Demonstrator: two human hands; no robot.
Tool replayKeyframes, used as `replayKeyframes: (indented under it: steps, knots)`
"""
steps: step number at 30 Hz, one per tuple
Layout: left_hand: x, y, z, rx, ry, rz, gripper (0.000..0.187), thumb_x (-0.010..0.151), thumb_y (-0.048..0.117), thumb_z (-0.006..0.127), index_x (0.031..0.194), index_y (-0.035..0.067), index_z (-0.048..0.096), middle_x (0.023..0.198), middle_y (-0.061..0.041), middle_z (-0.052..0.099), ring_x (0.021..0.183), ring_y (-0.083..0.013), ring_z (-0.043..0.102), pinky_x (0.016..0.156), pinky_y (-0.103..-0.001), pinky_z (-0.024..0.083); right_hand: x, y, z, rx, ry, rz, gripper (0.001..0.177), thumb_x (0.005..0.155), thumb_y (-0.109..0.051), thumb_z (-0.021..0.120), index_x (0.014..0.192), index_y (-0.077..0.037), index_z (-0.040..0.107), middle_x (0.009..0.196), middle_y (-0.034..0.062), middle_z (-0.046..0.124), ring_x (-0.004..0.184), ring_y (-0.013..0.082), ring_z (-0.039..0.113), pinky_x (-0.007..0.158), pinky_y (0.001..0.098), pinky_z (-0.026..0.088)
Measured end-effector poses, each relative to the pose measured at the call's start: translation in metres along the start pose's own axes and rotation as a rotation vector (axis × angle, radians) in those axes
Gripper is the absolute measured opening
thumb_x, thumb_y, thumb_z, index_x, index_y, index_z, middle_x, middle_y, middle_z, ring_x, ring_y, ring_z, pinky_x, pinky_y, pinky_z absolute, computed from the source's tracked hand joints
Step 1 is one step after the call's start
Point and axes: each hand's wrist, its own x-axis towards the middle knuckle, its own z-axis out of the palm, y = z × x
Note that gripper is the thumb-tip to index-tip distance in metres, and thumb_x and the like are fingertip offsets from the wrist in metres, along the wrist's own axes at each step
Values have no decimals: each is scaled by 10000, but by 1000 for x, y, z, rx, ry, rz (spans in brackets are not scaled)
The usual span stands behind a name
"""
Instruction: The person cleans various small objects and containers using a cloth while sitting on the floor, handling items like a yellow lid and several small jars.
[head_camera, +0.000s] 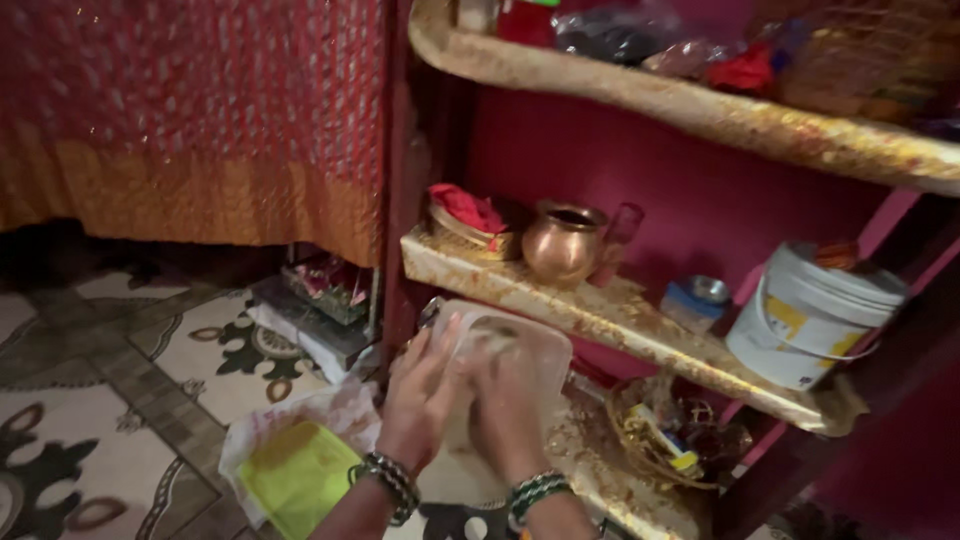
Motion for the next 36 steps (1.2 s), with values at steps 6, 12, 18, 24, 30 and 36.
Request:
replayKeyframes:
  steps: [6, 12, 18, 24, 30, 36]
  knots:
    - [-6, 9, 0, 139, 34, 92, 516, 968, 269, 631, 1478, 208, 570, 1473, -245, 534, 1368, -413, 483, 1165, -489, 290, -3, -4, -5, -184, -125, 295, 745, 823, -124, 623, 1484, 63, 335, 969, 282, 685, 882, 458, 668, 785, 565, 531]
    - [-7, 15, -1, 136, 20, 159, 525, 967, 266, 650, 1483, 209, 569, 1506, -289, 488, 1360, -466, 467, 1155, -501, 317, -13, 1, 31, -32, -231, 380, 412, 843, -332, 613, 1072, -5, 713, 938, 274, 720, 894, 442, 701, 822, 538, 549]
    - [-14, 19, -4, 66, -11, 153, 508, 966, 270, 664, 1465, 211, 590, 1541, -292, 454, 1416, -463, 434, 1169, -495, 304, -4, 48, 66, 482, -446, 543, 578, 908, -508, 614, 909, 56, 743, 728, 191, 721, 587, 277, 704, 547, 385, 544]
    - [-10, 9, -3, 70, 53, 201, 508, 952, 269, 674, 1451, 208, 602, 1541, -267, 489, 1416, -428, 471, 1194, -496, 295, -14, 25, 52, 1112, -425, 697, 370, 943, -371, 587, 835, -40, 712, 580, 23, 595, 373, 105, 423, 350, 281, 237]
    - [-12, -7, -3, 36, 51, 172, 509, 959, 313, 649, 1451, 187, 612, 1532, -253, 500, 1410, -421, 480, 1181, -476, 318, -20, 8, 71, 1260, -373, 547, 351, 971, -335, 586, 997, -25, 747, 831, -2, 737, 683, 80, 678, 595, 265, 535]
    - [-6, -28, -9, 75, 67, 228, 553, 962, 336, 646, 1478, 153, 572, 1572, -257, 452, 1427, -402, 437, 1184, -463, 312, -23, 8, 86, 1319, -507, 390, 537, 1107, -457, 483, 1054, 45, 665, 791, 47, 670, 636, 154, 617, 541, 302, 492]
